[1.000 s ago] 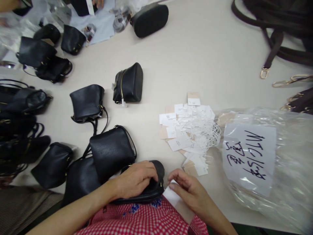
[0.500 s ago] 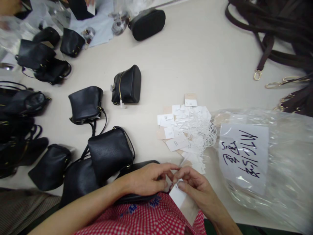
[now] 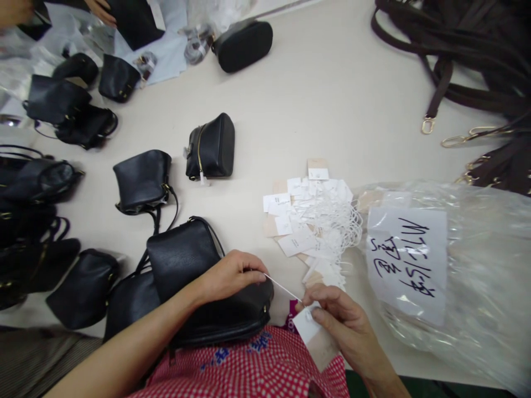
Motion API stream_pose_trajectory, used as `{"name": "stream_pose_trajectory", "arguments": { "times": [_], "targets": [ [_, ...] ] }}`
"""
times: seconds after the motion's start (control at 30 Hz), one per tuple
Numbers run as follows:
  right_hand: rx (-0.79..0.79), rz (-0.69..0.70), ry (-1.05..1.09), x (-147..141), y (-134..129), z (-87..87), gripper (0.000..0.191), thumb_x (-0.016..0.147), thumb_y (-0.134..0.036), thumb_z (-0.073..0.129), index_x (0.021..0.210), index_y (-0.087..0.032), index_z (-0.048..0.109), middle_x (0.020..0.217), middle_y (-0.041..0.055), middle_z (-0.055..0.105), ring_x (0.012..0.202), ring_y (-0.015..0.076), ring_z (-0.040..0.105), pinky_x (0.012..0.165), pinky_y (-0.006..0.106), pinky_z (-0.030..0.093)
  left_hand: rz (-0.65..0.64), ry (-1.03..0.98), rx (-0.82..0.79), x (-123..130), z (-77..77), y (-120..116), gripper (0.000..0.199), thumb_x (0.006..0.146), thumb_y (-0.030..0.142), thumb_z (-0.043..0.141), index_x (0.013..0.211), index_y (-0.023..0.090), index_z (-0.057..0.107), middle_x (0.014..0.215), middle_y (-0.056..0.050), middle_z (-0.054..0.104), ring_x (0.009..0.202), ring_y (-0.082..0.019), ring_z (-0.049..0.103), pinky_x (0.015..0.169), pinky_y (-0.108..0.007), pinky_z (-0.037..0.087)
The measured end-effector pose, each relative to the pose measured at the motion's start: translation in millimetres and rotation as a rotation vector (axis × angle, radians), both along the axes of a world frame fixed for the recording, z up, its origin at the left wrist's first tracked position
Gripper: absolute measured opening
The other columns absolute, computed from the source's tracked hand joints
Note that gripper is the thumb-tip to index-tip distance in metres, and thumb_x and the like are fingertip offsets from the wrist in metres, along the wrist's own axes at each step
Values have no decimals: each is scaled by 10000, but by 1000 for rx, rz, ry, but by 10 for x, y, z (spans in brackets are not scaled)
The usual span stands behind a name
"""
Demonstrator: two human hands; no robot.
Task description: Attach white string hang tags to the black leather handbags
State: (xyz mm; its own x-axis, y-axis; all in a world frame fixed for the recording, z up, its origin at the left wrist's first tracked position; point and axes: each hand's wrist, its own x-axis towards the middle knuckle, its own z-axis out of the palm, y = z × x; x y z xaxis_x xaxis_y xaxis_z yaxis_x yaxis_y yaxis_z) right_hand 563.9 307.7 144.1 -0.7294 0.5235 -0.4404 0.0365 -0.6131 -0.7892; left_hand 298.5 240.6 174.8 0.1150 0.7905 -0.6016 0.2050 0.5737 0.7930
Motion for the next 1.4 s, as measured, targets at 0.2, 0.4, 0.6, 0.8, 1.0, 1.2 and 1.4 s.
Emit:
{"name": "stream_pose_trajectory", "arguments": {
  "times": [0.2,0.4,0.6,0.8,1.0,1.2,1.4],
  "targets": [
    [32,10,25,-14,-17,22,148,860,-241,686,975,-334,684,981,5,678,933,166,655,827,281,551,98,106,-47,-125,51,-75,207,882,255,536,876,155,717,696,17,643,687,-117,574,688,-229,440],
    [278,178,-109,-62,16,24,97,859,-300,671,930,-290,737,911,40,686,901,209,644,726,296,545,32,177,-54,-40,160,-67,204,891,226,521,906,164,715,674,24,632,653,-115,578,654,-222,440],
    [661,289,-245,-88,11,-19,154,922,-264,551,868,-263,695,944,54,738,1027,254,655,886,401,538,-63,272,145,14,257,-83,177,910,143,511,881,159,685,854,-26,671,798,-138,638,785,-264,511],
    [819,305,-179,-175,-80,133,205,932,-139,464,946,-256,633,1250,78,663,1217,233,577,1009,401,484,-245,284,384,228,307,-194,239,945,105,437,1048,159,646,1309,-139,623,1190,-212,609,1005,-349,512],
    [115,2,-173,-306,-167,207,142,941,-349,546,882,-252,631,934,14,650,587,99,545,574,254,481,-55,328,554,402,226,-322,344,942,59,403,1227,167,562,1163,-117,717,1071,-178,686,928,-295,568],
    [-218,-182,-169,-546,-336,130,308,814,-486,701,966,-243,589,773,-28,596,451,57,295,412,216,250,-104,324,466,445,333,-339,678,941,125,435,1529,252,124,1448,-142,522,1290,-218,548,1070,-409,493],
    [-243,-103,-242,-640,-295,167,407,757,-574,720,849,-190,619,625,-54,553,442,55,321,426,210,239,-210,299,470,446,353,-331,725,949,176,456,1538,255,40,1487,-126,479,1370,-231,463,1190,-514,320]
  ]
}}
